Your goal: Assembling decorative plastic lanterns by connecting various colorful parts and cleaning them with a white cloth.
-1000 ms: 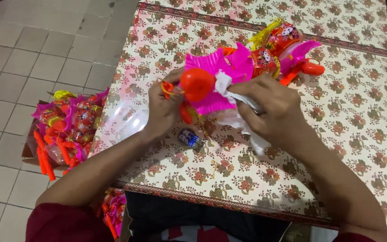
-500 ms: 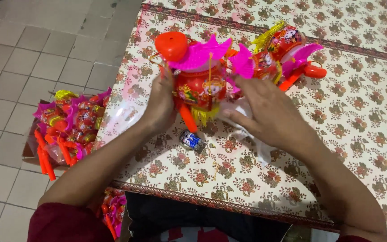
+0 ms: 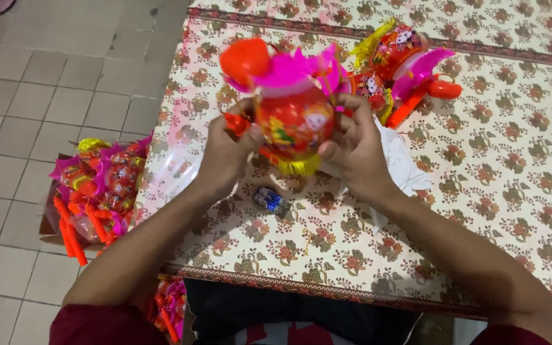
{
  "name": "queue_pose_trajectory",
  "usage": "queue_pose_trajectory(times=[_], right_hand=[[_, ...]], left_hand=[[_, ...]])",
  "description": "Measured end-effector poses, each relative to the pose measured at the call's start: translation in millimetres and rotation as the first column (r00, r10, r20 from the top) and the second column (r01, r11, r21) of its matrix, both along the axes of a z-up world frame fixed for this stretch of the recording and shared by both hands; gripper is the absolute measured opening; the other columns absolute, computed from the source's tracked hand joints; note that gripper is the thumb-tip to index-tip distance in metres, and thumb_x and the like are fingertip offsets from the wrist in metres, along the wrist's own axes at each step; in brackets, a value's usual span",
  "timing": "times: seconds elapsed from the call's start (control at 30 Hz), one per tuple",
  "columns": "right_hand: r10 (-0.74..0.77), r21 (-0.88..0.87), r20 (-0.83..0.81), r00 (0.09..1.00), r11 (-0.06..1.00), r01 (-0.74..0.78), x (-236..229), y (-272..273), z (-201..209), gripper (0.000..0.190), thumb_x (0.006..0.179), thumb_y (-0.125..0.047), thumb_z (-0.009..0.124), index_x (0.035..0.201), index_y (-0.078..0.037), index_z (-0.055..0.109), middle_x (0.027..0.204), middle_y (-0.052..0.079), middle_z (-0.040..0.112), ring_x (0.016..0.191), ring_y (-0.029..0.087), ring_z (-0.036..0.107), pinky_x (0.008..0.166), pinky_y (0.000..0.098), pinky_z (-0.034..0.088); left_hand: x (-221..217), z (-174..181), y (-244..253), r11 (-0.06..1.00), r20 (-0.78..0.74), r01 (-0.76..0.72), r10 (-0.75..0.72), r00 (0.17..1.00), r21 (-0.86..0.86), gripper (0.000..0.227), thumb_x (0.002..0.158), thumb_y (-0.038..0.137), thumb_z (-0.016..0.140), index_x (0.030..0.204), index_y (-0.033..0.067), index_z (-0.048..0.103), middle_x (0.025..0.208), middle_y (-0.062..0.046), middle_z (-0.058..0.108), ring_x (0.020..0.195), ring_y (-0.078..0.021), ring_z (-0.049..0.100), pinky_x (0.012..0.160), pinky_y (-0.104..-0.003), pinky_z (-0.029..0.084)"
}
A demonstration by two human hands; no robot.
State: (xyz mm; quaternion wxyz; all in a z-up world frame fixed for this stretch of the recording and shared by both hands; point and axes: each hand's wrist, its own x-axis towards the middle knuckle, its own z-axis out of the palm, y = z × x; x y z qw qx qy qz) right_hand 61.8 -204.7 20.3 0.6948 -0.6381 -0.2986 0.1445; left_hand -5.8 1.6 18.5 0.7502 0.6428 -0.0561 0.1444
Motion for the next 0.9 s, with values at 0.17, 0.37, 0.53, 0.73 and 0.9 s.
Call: queue_pose_trajectory(times=[0.17,0.37,0.53,0.73,0.9], right_hand=[[-0.057,-0.058,-0.292,0.955,0.997,0.042,-1.4,-0.2,-41.3,0.088,0.099,-0.06,0.048,0.155,0.004,0.027,0.15,0.031,0.042,0.143,0.042,0.042,0.119,0.0524,0.036],[0.074,0.124,-0.497,0.864,0.992,-0.014,-5.1,2.5,-42.4,0.023,0.102,-0.025,0.062,0.102,-0.002,0.062,0.08,0.01,0.065,0.068,0.016,0.071,0.063,0.0298,0.062],[0.057,0.07,-0.249,0.967,0.997,-0.04,-7.4,6.9,-33.3,0.025,0.097,-0.024,0.069,0.095,0.001,0.068,0.067,0.013,0.066,0.06,0.017,0.07,0.055,0.0302,0.06],[0.139,0.062,-0.146,0.98,0.989,-0.131,-12.0,8.3,-58.7,0.027,0.101,-0.021,0.063,0.089,0.002,0.069,0.061,0.015,0.066,0.055,0.017,0.065,0.051,0.0298,0.055],[0.145,0.07,-0.138,0.98,0.988,-0.136,-14.3,4.8,-56.5,0.029,0.102,-0.023,0.06,0.091,0.002,0.069,0.062,0.016,0.067,0.056,0.016,0.063,0.051,0.0294,0.054]], left_hand=[[9.0,-7.8,9.9,0.996,0.032,-0.083,0.083,0.996,-0.015,0.059,0.091,0.058,0.067,0.109,0.001,0.067,0.095,-0.009,0.067,0.091,-0.0148,0.063,0.077,-0.034,0.061],[9.4,6.5,6.0,0.999,0.048,-0.038,0.04,0.998,-0.033,0.059,0.093,0.055,0.068,0.118,0.0017,0.062,0.106,-0.013,0.067,0.099,-0.0208,0.064,0.091,-0.042,0.058],[7.8,-3.2,3.8,0.978,0.063,-0.013,0.026,0.998,-0.207,0.063,0.09,0.054,0.071,0.124,0.0021,0.06,0.111,-0.012,0.067,0.105,-0.0229,0.067,0.098,-0.044,0.056],[17.7,-23.0,10.2,0.92,0.132,0.023,0.031,0.991,-0.392,0.063,0.092,0.051,0.072,0.13,0.004,0.055,0.115,-0.011,0.065,0.108,-0.0218,0.066,0.1,-0.045,0.057],[17.6,-19.5,5.2,0.911,0.182,0.033,0.046,0.982,-0.412,0.062,0.09,0.045,0.077,0.131,0.0043,0.054,0.118,-0.012,0.064,0.11,-0.0226,0.067,0.098,-0.044,0.059]])
